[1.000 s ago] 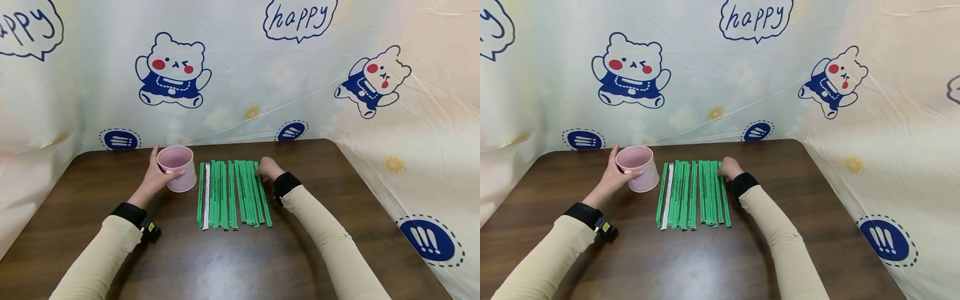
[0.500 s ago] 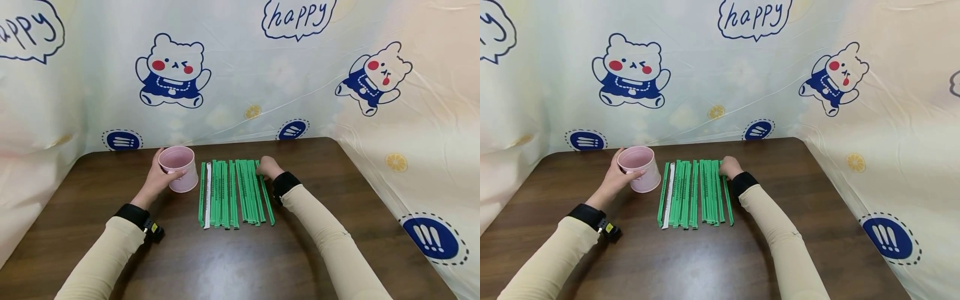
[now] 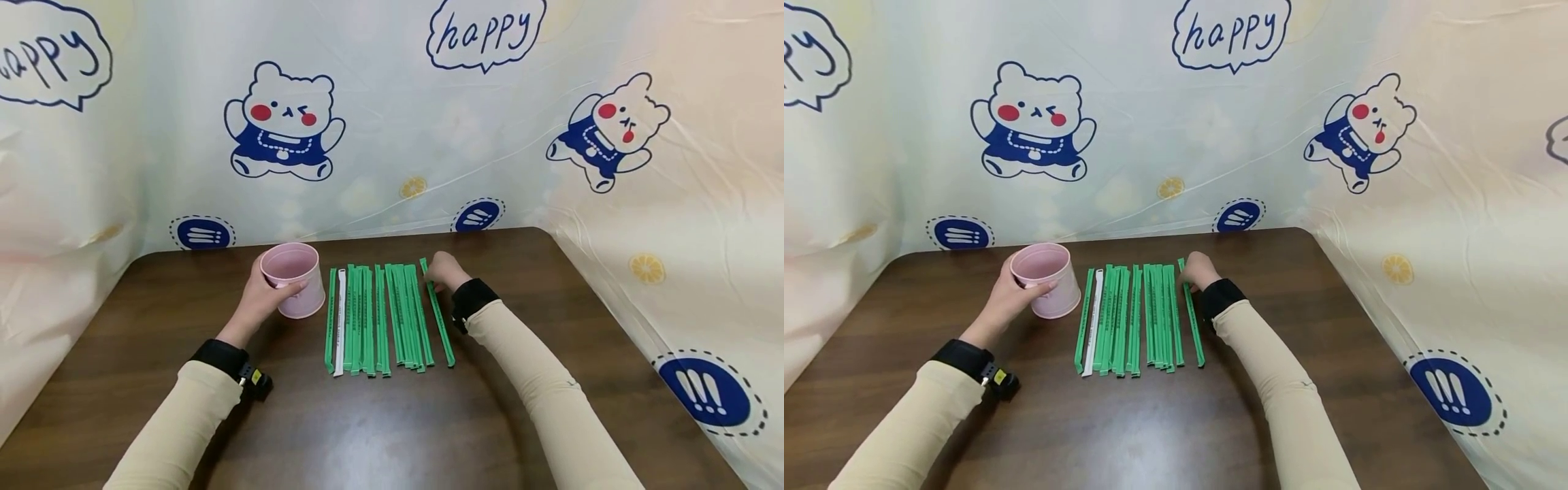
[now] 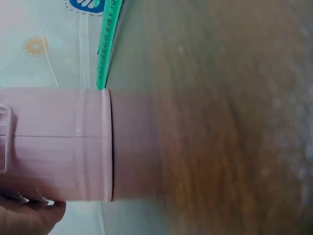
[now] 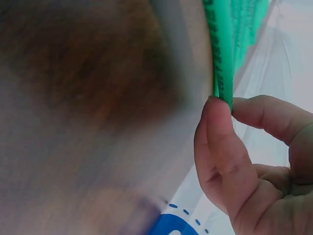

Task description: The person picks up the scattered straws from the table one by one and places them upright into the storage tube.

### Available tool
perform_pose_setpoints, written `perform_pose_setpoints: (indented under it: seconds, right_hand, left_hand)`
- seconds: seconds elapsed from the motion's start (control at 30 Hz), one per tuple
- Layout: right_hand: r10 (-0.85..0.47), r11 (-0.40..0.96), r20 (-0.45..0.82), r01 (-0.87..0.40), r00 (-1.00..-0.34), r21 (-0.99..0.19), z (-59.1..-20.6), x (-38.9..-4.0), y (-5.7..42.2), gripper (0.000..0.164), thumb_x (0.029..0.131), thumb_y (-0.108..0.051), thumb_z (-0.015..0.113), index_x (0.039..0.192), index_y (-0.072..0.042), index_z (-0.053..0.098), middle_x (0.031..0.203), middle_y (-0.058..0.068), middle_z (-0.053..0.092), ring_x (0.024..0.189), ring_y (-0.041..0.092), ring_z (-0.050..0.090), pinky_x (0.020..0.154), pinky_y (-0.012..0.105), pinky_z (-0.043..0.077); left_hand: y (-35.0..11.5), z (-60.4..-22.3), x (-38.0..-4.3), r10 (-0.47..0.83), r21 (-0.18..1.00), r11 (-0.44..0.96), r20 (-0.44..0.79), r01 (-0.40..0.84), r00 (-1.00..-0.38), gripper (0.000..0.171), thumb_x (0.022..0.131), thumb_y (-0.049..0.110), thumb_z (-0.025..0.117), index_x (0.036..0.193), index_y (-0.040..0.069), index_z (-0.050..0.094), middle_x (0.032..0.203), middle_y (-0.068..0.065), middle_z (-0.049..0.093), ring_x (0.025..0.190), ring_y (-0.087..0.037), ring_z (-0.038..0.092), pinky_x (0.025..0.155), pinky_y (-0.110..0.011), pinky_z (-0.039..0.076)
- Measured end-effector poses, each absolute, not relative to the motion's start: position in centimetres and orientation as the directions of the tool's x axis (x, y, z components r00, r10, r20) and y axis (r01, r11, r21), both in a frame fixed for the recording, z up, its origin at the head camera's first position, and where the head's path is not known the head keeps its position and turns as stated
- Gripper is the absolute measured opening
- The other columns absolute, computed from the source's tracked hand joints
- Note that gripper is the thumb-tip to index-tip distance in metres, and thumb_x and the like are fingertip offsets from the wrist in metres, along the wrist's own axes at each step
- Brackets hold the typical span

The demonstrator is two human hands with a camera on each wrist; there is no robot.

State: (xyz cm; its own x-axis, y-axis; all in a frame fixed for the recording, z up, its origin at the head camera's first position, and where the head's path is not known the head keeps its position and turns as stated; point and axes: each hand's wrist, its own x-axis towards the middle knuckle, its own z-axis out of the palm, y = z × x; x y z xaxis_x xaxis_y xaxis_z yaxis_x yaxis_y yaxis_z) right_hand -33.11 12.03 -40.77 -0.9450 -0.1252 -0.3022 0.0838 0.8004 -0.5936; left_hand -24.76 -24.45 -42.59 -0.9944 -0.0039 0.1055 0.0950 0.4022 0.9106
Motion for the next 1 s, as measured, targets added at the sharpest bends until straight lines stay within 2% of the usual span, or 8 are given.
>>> perform_pose_setpoints:
  seconds: [0.13,0.27,0.4,0.5,0.63,0.77,0.9,1.0]
  right_hand:
    - [-0.128,0.699,-0.324,0.146,-0.937,-0.7,-40.3,-33.5,12.5,0.006,0.092,0.002,0.062,0.087,0.001,0.058,0.076,0.008,0.055,0.051,0.011,0.057,0.057,0.023,0.054]
    - [-0.118,0.589,-0.34,0.21,-0.933,-0.78,-39.7,-33.8,12.9,0.002,0.094,0.003,0.061,0.093,0.002,0.061,0.079,0.005,0.053,0.057,0.011,0.056,0.073,0.032,0.062]
    - [-0.104,0.542,-0.323,0.219,-0.941,-0.811,-38.9,-34.0,13.0,0.018,0.095,0.003,0.06,0.112,0.007,0.06,0.091,0.007,0.051,0.066,0.012,0.055,0.095,0.044,0.06]
    - [-0.093,0.525,-0.288,0.199,-0.953,-0.828,-38.2,-34.1,13.0,0.031,0.096,0.003,0.059,0.127,0.01,0.057,0.099,0.01,0.052,0.074,0.017,0.057,0.103,0.049,0.056]
    - [-0.079,0.522,-0.224,0.151,-0.971,-0.839,-36.8,-34.0,12.9,0.034,0.097,0.003,0.056,0.13,0.01,0.056,0.113,0.016,0.057,0.089,0.024,0.061,0.1,0.046,0.057]
    - [-0.087,0.562,-0.145,0.071,-0.986,-0.824,-35.3,-34.0,12.7,0.036,0.098,0.001,0.053,0.133,0.008,0.057,0.128,0.023,0.06,0.095,0.027,0.065,0.088,0.037,0.06]
    - [-0.095,0.576,-0.077,0.008,-0.992,-0.817,-33.9,-34.3,12.6,0.038,0.099,0.0,0.053,0.136,0.007,0.055,0.123,0.023,0.062,0.095,0.028,0.065,0.079,0.03,0.059]
    - [-0.1,0.564,-0.028,-0.034,-0.995,-0.825,-32.8,-34.4,12.5,0.039,0.1,-0.001,0.051,0.138,0.008,0.052,0.112,0.018,0.06,0.098,0.027,0.064,0.082,0.033,0.059]
  left_hand:
    - [-24.4,-42.6,-24.9,-0.005,0.911,0.399,0.116,0.104,-0.993,0.101,0.089,0.021,0.077,0.161,0.006,0.008,0.16,-0.026,0.03,0.143,-0.042,0.036,0.12,-0.063,0.034]
    - [-24.3,-42.6,-25.0,0.012,0.926,0.367,0.084,0.082,-0.996,0.102,0.09,0.019,0.074,0.161,0.006,0.003,0.161,-0.027,0.025,0.145,-0.042,0.032,0.122,-0.062,0.031]
    - [-24.2,-42.6,-25.0,0.032,0.935,0.35,0.049,0.057,-0.998,0.102,0.092,0.021,0.071,0.161,0.008,-0.003,0.162,-0.027,0.02,0.147,-0.042,0.028,0.123,-0.063,0.029]
    - [-24.3,-42.5,-25.0,0.043,0.936,0.35,0.037,0.05,-0.998,0.102,0.093,0.022,0.07,0.16,0.008,-0.006,0.162,-0.027,0.018,0.147,-0.042,0.026,0.123,-0.064,0.028]
    - [-24.4,-42.4,-24.9,0.049,0.935,0.35,0.031,0.046,-0.998,0.103,0.093,0.023,0.07,0.16,0.009,-0.007,0.163,-0.027,0.017,0.148,-0.042,0.025,0.124,-0.064,0.027]
    - [-24.6,-42.5,-24.9,0.046,0.937,0.348,0.024,0.039,-0.999,0.103,0.094,0.024,0.07,0.16,0.009,-0.008,0.163,-0.027,0.017,0.148,-0.042,0.025,0.124,-0.063,0.027]
    - [-24.7,-42.6,-25.0,0.046,0.936,0.351,0.025,0.04,-0.999,0.103,0.093,0.023,0.069,0.16,0.01,-0.008,0.163,-0.027,0.017,0.148,-0.042,0.025,0.124,-0.063,0.027]
    - [-24.6,-42.8,-25.1,0.05,0.935,0.353,0.026,0.042,-0.998,0.103,0.094,0.023,0.069,0.161,0.011,-0.008,0.163,-0.026,0.016,0.148,-0.042,0.025,0.125,-0.063,0.026]
